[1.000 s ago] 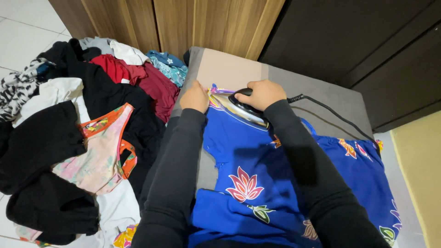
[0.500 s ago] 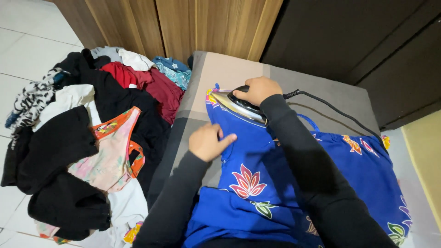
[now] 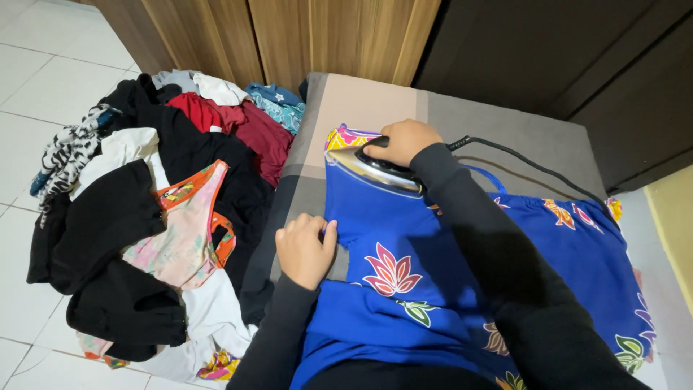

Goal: The person irons a blue floral-patterned shirt on a gray ironing board. They use a black electric iron to smooth the fabric, frequently adjusting the shirt's position and flipping it over to iron different sections. A pile of other clothes is visible on the floor to the left.

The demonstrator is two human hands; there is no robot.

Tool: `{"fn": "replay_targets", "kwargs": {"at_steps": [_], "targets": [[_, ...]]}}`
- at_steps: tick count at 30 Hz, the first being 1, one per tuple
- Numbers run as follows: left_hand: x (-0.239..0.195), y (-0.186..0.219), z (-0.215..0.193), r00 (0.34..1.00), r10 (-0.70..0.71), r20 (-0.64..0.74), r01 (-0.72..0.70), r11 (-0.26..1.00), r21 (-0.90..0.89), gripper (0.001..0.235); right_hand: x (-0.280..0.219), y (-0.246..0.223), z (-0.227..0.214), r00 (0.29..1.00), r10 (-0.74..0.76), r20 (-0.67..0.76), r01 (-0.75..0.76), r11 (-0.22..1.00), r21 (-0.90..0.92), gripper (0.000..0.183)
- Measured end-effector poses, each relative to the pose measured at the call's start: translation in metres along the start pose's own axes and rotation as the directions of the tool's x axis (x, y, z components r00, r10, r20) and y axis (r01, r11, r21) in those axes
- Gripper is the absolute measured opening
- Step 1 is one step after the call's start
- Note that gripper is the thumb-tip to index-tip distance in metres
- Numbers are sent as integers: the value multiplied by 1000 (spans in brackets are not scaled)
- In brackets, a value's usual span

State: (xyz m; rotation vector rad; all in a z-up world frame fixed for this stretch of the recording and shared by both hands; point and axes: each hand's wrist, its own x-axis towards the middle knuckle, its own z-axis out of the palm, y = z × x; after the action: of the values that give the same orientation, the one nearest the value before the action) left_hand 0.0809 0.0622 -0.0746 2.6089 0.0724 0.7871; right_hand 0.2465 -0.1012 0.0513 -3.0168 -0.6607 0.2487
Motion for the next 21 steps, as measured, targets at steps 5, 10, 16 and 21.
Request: {"fn": "replay_targets", "kwargs": {"at_steps": [5,10,16,21], "targets": [[-1,5,-7,999,-11,-36,9,999,-45,24,-12,-12,0,999,-26,45,28,998,-59,57],[-1,8,-12,997,-59,-44,52,989,-137,22,-19,-26,7,995,-73,70,76,996,-39,58],[-1,9,-13,996,-78,-52,68,983,-170,21,-26,-42,10,989,-126,78,129,991,-45,52],[0,9,-13,986,49,-161,-83,973,-217,18,-27,-54,18,981,-187,47,189,980,-55,49]]}}
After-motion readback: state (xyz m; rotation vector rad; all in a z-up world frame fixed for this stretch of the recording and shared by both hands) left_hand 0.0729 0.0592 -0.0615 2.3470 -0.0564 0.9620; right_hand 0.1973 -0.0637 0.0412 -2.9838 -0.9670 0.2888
